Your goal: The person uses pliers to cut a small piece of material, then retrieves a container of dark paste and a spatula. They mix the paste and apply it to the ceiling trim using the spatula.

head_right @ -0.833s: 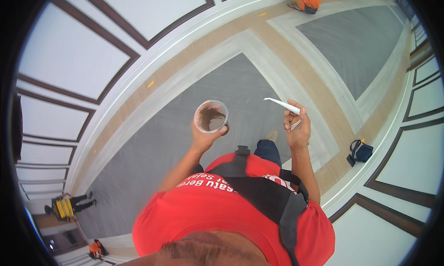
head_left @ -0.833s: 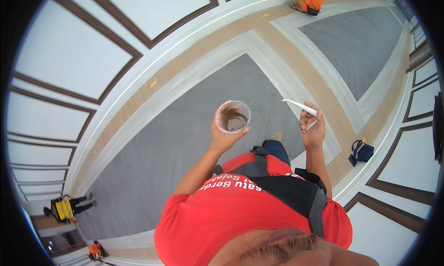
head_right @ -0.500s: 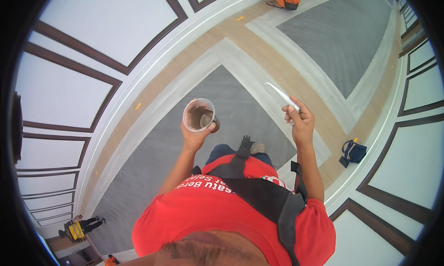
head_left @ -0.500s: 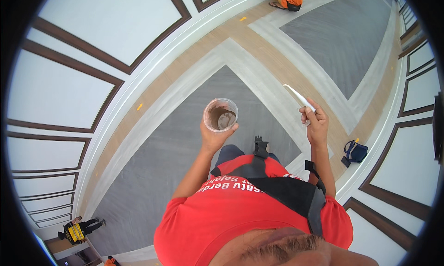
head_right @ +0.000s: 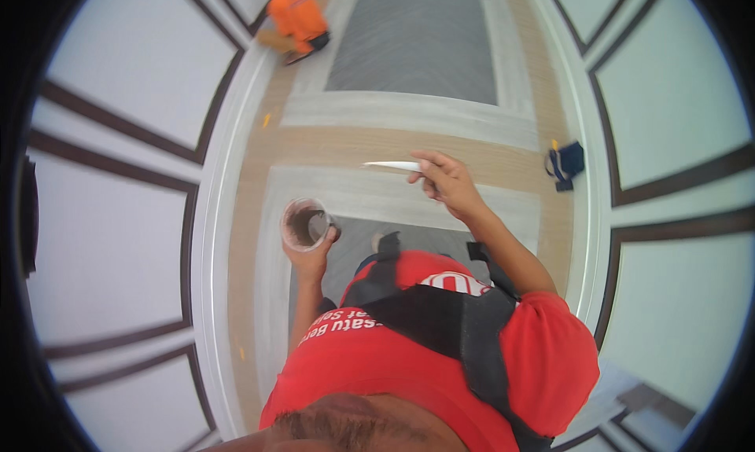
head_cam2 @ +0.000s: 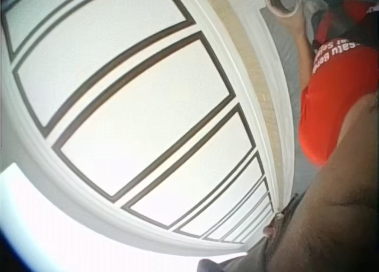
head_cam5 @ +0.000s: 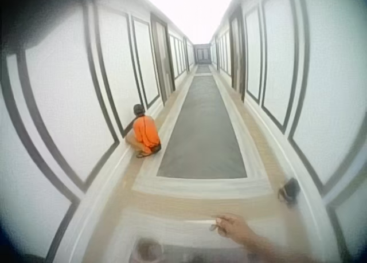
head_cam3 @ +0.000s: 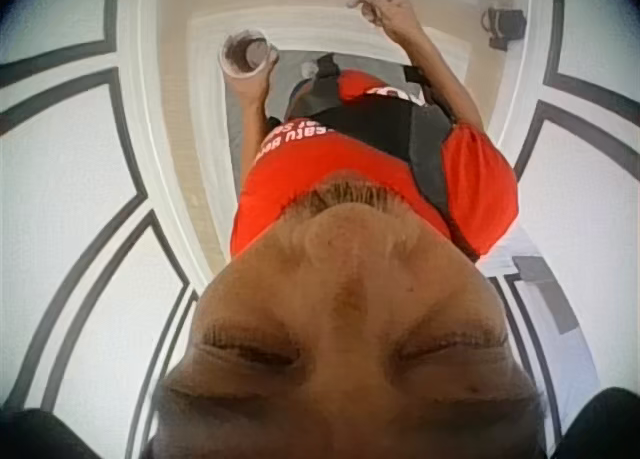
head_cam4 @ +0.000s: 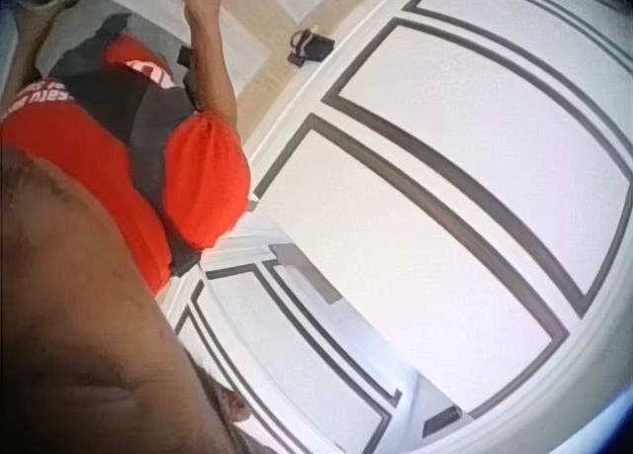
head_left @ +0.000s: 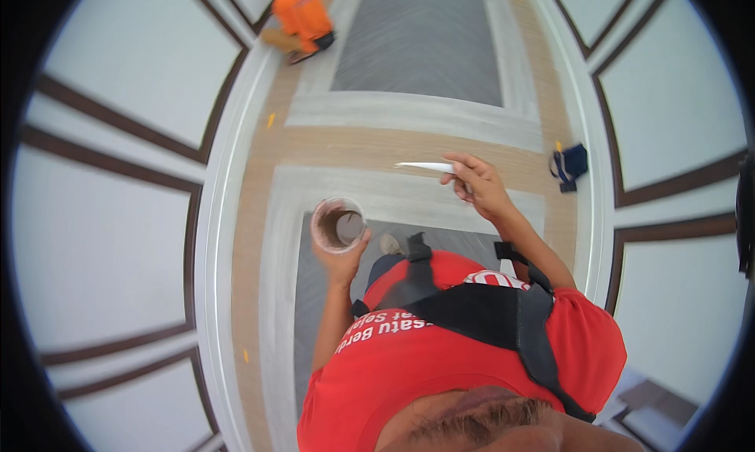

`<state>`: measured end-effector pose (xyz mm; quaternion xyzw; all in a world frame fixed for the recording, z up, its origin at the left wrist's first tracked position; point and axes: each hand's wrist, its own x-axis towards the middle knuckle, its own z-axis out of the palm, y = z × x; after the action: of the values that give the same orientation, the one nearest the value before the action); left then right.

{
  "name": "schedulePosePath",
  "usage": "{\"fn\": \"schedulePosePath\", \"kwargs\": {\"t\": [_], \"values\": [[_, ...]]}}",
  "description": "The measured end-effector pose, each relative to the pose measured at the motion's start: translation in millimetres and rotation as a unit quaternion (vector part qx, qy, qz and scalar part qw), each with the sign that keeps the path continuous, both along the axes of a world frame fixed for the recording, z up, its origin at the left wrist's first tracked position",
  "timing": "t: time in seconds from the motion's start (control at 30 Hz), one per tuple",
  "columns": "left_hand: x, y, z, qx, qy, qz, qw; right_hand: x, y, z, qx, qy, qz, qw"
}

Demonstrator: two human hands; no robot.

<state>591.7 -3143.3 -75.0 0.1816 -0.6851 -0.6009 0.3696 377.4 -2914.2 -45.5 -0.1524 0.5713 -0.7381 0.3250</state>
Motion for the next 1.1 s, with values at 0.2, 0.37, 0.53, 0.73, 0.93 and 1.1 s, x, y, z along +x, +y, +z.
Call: {"fn": "schedulePosePath", "kwargs": {"t": [0.2,0.37,0.53,0.73,0.93,1.1], "values": [[-72,-81,26,-0.013,-0.020,-0.104,0.994,-17,-50,25,0.016,0.017,-0.068,0.997],[-130,-119,17,-0.002,-0.020,-0.176,0.984,-31,-57,11,-0.013,-0.068,-0.147,0.987],[-205,-133,9,0.021,-0.032,-0.235,0.971,-73,-63,-6,-0.045,-0.059,-0.208,0.975],[-303,-139,14,-0.016,-0.045,-0.247,0.968,-167,-67,-34,-0.066,-0.074,-0.183,0.978],[-408,-143,29,-0.023,-0.027,-0.266,0.963,-266,-71,-8,-0.064,-0.043,-0.169,0.983],[-485,-128,35,-0.033,-0.019,-0.278,0.960,-328,-54,9,-0.045,-0.032,-0.203,0.978]]}}
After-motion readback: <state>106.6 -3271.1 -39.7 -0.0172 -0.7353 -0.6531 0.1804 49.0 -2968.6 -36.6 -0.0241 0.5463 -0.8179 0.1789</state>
